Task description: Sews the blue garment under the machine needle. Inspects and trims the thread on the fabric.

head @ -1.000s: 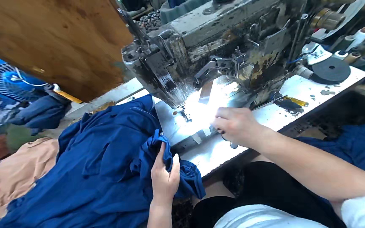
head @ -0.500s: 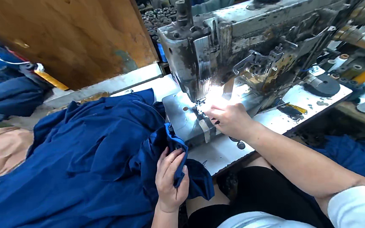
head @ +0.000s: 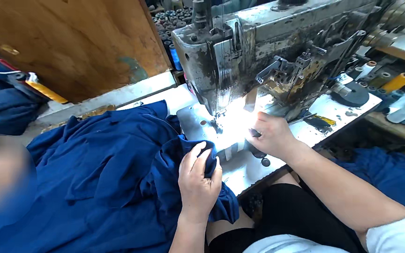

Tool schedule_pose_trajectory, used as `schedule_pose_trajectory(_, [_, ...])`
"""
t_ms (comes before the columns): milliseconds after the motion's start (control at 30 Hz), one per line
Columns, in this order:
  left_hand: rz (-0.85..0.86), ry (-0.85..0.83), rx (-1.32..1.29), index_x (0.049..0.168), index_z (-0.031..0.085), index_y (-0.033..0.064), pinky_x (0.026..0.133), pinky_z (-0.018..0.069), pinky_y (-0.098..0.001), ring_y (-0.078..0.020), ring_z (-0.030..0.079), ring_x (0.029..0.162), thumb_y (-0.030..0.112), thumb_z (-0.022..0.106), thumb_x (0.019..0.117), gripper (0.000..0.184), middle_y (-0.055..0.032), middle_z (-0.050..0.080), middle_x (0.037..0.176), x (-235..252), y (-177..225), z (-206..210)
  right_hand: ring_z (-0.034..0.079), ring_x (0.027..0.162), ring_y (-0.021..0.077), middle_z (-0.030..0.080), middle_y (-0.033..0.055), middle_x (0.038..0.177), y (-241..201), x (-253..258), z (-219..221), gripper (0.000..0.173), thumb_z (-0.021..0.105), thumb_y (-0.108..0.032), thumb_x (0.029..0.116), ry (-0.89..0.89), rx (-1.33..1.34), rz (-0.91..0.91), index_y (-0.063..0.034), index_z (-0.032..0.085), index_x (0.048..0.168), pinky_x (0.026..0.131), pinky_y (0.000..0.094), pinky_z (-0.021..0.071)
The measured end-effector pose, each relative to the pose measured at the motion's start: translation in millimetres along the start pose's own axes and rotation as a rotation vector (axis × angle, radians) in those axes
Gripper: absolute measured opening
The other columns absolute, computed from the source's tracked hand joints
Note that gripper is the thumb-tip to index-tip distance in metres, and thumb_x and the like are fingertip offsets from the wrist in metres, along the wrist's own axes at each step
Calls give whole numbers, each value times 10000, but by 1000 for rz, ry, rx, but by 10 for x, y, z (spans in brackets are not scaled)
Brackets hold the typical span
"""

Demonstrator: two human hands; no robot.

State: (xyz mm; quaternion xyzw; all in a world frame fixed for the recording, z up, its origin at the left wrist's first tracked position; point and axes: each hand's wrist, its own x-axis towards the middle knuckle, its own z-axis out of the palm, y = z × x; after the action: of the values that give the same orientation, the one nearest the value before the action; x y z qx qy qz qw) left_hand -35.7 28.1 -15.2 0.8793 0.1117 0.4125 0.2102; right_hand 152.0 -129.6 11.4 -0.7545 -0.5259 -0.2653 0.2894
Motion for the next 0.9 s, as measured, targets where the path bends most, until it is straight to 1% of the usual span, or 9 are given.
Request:
schedule_pose_trajectory(100, [-10,4,27,1083,769,57,1043,511,-373,-227,647,1199,239,655,915,273,-143,695,1253,-30,5,34,600,555,231,604,122,756,-142,24,37,136,697,-192,867,-51,7,52,-95,785,830,447,376,477])
schedule_pose_trajectory(233, [33,77,27,1054,766,39,1039,512,-392,-245,660,1175,217,661,911,252,-157,712,1207,-75,-52,113,686,640,249,736,109,910,-263,110,159,225,691,-150,888,-71,-29,-4,-179,815,1073,469,404,504])
schedule_pose_trajectory(367, [130,190,-93,1021,748,39,1064,499,-435,-256,665,1166,183,678,920,189,-150,727,1152,-157,-186,210,639,583,186,719,53,847,-246,87,256,154,670,-126,877,18,52,-62,-127,806,950,448,359,466])
schedule_pose_trajectory(467, [186,228,-98,1020,719,82,1101,458,-481,-220,663,1168,218,669,945,163,-97,730,1132,-199,-200,197,641,626,138,695,21,751,-225,60,195,139,666,-198,885,24,181,18,-120,779,866,520,317,492])
schedule_pose_trajectory(533, [214,236,-82,1035,695,104,1124,425,-487,-198,651,1183,233,662,951,157,-71,723,1141,-214,-187,196,600,613,157,662,44,713,-239,68,168,181,678,-220,882,36,210,104,-87,791,931,549,325,494])
schedule_pose_trajectory(600, [230,238,-82,1039,690,107,1133,412,-493,-196,644,1191,226,665,950,151,-64,717,1146,-220,-184,203,635,629,194,682,60,730,-282,104,157,224,689,-249,897,-4,172,150,-90,791,1017,570,374,531])
schedule_pose_trajectory(667, [236,243,-84,1035,689,105,1137,408,-494,-193,644,1193,214,667,945,142,-62,718,1146,-218,-185,203,635,571,217,653,53,650,-341,149,170,244,686,-280,912,-66,101,161,-117,806,1049,509,406,502])
schedule_pose_trajectory(767, [237,244,-101,1036,681,96,1145,412,-493,-194,644,1207,201,657,948,139,-70,721,1154,-208,-190,194,630,525,225,623,41,587,-396,189,193,201,675,-284,927,-123,28,195,-128,801,948,454,424,464])
schedule_pose_trajectory(900, [196,232,-286,999,643,103,1120,479,-472,-172,671,1170,172,596,960,92,-37,726,1118,-285,-186,76,626,567,163,637,18,621,-296,113,165,200,645,-231,930,-53,152,142,-108,764,827,510,367,495])
